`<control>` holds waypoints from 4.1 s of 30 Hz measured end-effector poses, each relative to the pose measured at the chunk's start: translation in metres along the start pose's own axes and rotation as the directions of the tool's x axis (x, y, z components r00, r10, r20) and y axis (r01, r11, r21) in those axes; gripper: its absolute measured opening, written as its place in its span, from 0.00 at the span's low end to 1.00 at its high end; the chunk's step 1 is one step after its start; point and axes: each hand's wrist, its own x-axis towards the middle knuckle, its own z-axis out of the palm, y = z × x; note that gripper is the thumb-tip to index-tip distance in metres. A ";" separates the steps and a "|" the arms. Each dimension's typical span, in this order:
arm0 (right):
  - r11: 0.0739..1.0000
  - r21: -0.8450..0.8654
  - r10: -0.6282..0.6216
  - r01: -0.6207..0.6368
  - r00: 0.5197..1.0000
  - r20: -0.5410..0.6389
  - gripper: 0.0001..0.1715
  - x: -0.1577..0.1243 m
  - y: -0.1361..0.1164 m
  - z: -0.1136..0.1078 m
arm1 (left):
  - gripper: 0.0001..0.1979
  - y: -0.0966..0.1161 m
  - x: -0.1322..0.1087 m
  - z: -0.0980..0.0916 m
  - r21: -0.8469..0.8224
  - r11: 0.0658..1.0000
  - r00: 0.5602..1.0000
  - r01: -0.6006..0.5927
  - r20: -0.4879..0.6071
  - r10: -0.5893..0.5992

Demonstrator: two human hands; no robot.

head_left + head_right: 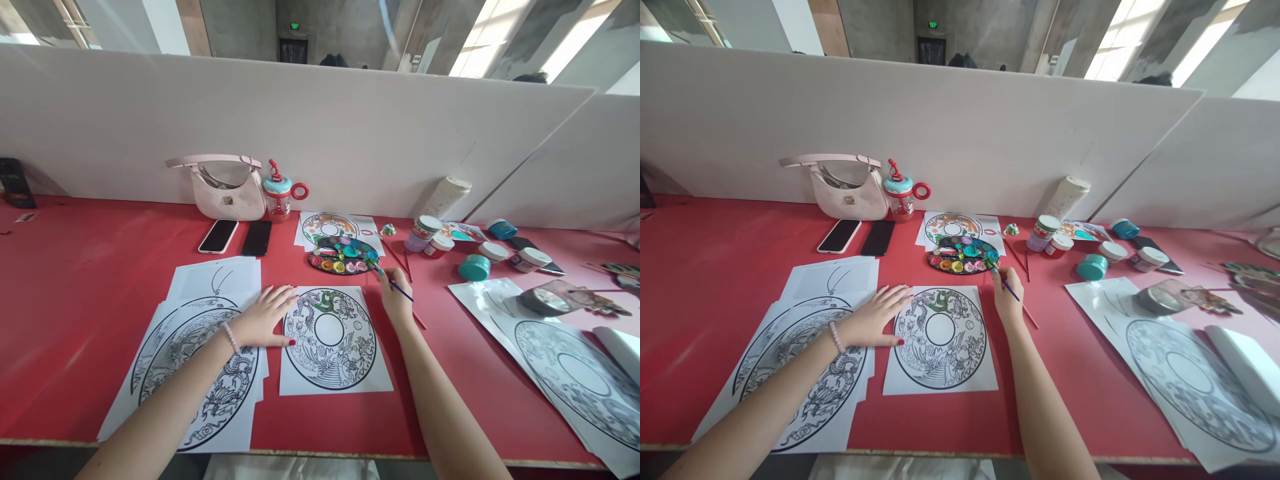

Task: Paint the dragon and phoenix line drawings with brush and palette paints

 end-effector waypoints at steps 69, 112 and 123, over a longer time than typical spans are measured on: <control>0.986 0.135 -0.127 0.095 0.958 0.258 0.28 -0.024 -0.037 0.000 | 0.46 0.001 0.000 0.000 0.023 1.000 1.000 0.008 0.000 -0.008; 0.994 -0.094 -0.061 0.059 0.998 -0.023 0.19 0.002 0.007 -0.002 | 0.49 -0.001 -0.001 0.004 -0.028 0.999 0.999 -0.016 -0.040 0.015; 0.998 -0.001 -0.064 0.064 0.996 -0.064 0.19 -0.003 -0.007 -0.002 | 0.49 -0.002 -0.001 0.005 -0.026 0.999 0.997 -0.028 -0.074 0.026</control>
